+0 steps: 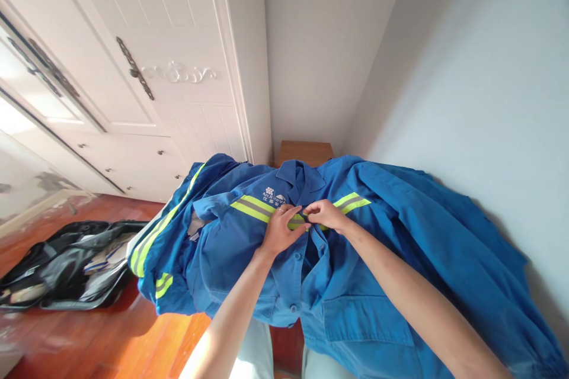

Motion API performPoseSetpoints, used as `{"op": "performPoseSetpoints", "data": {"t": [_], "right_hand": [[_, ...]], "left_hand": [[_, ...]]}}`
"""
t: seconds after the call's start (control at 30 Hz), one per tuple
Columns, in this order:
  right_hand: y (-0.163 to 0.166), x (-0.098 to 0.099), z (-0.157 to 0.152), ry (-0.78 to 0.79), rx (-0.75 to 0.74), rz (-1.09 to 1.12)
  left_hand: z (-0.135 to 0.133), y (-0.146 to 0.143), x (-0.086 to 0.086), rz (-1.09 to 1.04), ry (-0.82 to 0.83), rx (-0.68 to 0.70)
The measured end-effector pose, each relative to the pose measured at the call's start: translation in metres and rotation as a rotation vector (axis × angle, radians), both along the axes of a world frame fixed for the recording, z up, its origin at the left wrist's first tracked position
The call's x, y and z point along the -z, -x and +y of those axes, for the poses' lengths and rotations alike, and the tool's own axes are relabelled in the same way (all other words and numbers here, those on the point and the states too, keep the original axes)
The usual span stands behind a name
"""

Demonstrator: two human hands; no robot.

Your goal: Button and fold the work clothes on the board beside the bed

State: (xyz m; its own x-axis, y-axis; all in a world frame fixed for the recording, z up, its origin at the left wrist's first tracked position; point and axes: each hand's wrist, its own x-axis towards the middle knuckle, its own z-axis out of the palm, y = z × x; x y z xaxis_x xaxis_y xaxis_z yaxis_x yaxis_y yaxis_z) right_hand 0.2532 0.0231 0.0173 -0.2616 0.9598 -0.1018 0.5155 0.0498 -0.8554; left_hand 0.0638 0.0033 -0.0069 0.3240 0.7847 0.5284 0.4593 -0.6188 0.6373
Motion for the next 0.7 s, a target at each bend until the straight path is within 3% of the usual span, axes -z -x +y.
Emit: {"op": "performPoseSetpoints", "data": {"t": [0.2,0.33,0.43,0.6,0.7], "right_hand": [[0.003,0.004,0.003,0.147,0.067,0.401],[0.007,0.005,0.003,0.102,0.067,0.478],[0.012,0.008,0.002,-0.037,0.040,0.384],[0.017,0.005,-0.003,-0.549,-0.049,0.089],[0.015,-0.001,-0.004,-0.707,-0.148,-0.083]], "left_hand": [[-0.001,-0.002,-0.001,-0.040,0.052,-0.043],[0.000,-0.002,0.005,-0.146,0.160,-0.079],[0.003,-0.001,0.008,-0.215,0.258,-0.098],[0.006,0.000,0.008,-0.340,0.385,-0.127],[0.006,0.000,0.006,-0.405,0.430,-0.127]]}}
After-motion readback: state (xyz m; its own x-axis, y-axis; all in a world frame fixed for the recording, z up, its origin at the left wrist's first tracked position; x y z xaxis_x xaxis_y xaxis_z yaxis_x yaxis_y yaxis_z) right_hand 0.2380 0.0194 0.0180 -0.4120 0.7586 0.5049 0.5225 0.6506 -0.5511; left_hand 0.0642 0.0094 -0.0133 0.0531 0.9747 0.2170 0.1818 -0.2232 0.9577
